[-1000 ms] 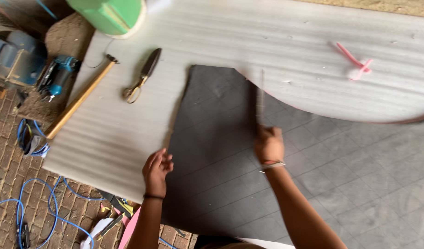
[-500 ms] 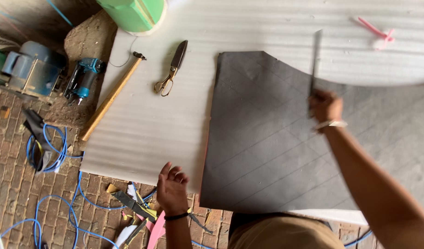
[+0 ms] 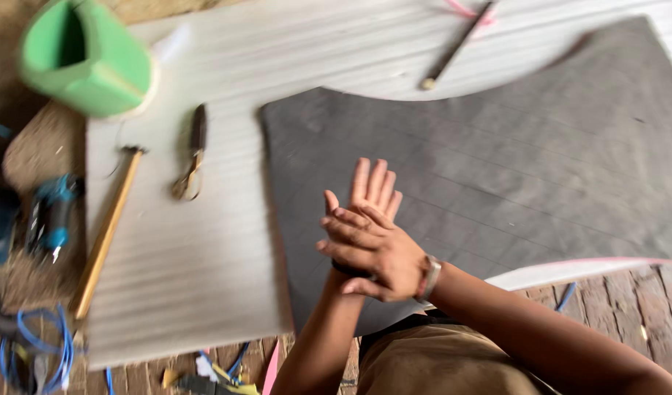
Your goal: The person handles a cut piece of pink foam, pours adhesive from a metal can into a cup, and uses a spray gun to apply glue onto the foam. They lay tan fabric and gray fabric over the glued foam, press the layers flat with their hands, spray more adhesive, and finally pick up a black fabric piece from the floor.
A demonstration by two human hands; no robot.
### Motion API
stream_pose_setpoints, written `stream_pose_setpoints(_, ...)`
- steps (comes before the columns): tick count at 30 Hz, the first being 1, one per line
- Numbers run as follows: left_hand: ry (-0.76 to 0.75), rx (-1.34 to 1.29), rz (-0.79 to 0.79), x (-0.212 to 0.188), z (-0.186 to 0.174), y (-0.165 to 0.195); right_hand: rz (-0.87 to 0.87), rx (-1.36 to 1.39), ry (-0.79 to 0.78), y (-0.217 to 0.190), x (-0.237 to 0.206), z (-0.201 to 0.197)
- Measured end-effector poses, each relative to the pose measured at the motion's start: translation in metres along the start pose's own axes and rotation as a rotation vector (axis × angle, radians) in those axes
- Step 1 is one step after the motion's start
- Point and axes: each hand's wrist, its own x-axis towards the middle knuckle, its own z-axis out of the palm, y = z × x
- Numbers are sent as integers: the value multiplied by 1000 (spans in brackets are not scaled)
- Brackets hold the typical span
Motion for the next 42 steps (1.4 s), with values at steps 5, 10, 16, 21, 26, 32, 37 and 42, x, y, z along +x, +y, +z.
stream_pose_setpoints(5, -42, 52, -217, 8, 56, -73, 411, -238, 142, 76, -75, -85)
stream_pose_setpoints(10, -103, 637, -390, 31, 83, -161, 1051, -184, 272, 142, -251, -151)
stream_pose_setpoints(16, 153, 722, -479, 55, 96, -264, 1567, -596, 462, 188, -520, -264)
stream_pose_setpoints(21, 392, 771, -542, 70, 111, -354, 1743, -717, 391, 211, -632, -322)
stream_pose_setpoints(26, 510, 833, -562, 83, 129, -393, 1867, -486, 353, 211, -647, -354)
stream_pose_setpoints(32, 552, 910, -550, 82, 125, -391, 1731, -601, 290, 212, -613, -351)
stream_pose_setpoints(37, 589, 1021, -508, 78, 104, -382, 1445, -5, 363, 207, -498, -294)
stream_pose_setpoints(42, 599, 1027, -299, 96, 58, -340, 833, 405, 120, 155, -334, -200)
